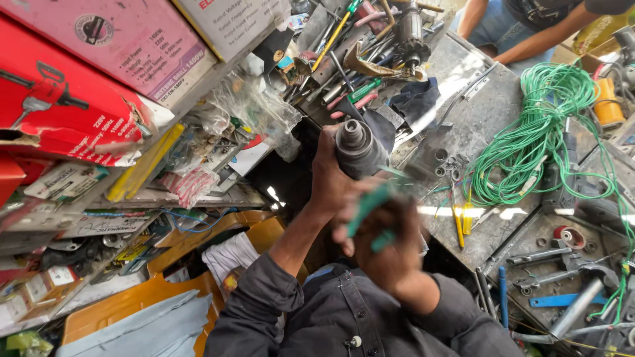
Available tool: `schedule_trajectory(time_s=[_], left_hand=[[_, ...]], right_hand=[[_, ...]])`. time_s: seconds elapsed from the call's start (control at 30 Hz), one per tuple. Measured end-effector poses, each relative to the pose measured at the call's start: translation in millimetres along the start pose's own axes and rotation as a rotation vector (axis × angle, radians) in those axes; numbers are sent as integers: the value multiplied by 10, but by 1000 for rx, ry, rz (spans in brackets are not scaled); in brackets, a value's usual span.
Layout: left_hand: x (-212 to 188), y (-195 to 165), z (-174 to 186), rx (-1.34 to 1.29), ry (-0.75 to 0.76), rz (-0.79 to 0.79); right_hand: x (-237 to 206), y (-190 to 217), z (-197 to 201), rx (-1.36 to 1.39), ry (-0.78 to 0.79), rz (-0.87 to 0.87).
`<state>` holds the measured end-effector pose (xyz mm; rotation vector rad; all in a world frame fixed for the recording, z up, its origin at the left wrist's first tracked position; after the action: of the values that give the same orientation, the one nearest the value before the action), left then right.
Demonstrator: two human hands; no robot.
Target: The person holds a power drill and works on its chuck, using a screwdriver to turn and loosen components inside the chuck, then picks up pliers and a wrench to grip and adjust parts of the drill. They repeatedly reposition the drill on the cluttered workbench while manipulating its parts by hand.
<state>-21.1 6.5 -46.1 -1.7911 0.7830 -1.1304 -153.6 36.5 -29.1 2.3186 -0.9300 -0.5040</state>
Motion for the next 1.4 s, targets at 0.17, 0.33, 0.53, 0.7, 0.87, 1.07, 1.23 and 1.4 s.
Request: schedule_trajectory(time_s=[0.17,0.33,0.53,0.7,0.87,1.07,1.23,1.4], left_hand=[[-41,8,14,284,-22,-127],[-2,96,70,220,20,-88],[109,-171,187,253,124,-214],[283,-568,215,273,211,-195],[419,-712,147,314,224,-206],[447,-746,130,320,223,-208],[508,-814,164,357,245,-160],[525,-830,135,439,290,-242]], right_hand=[[9,-132,-53,-107,46,-29],[131,-125,-238,-87,50,530],[-31,158,145,-155,-6,302],[-27,330,552,-178,-38,347],[54,276,744,-433,46,60],[10,627,965,-1037,-5,40],[45,1108,840,-1897,-21,510],[121,1380,664,-2263,-144,131]])
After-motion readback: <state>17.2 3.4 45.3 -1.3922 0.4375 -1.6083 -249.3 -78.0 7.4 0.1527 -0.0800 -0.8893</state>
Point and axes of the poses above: each hand's wrist, its own x-axis towards the middle knuckle, its own z-axis out of the back of the hand, y = z × x, the point moved 2 cm from there along x, towards the middle knuckle, and after that the axes turned 14 degrees about -x, right-handed, at the moved point
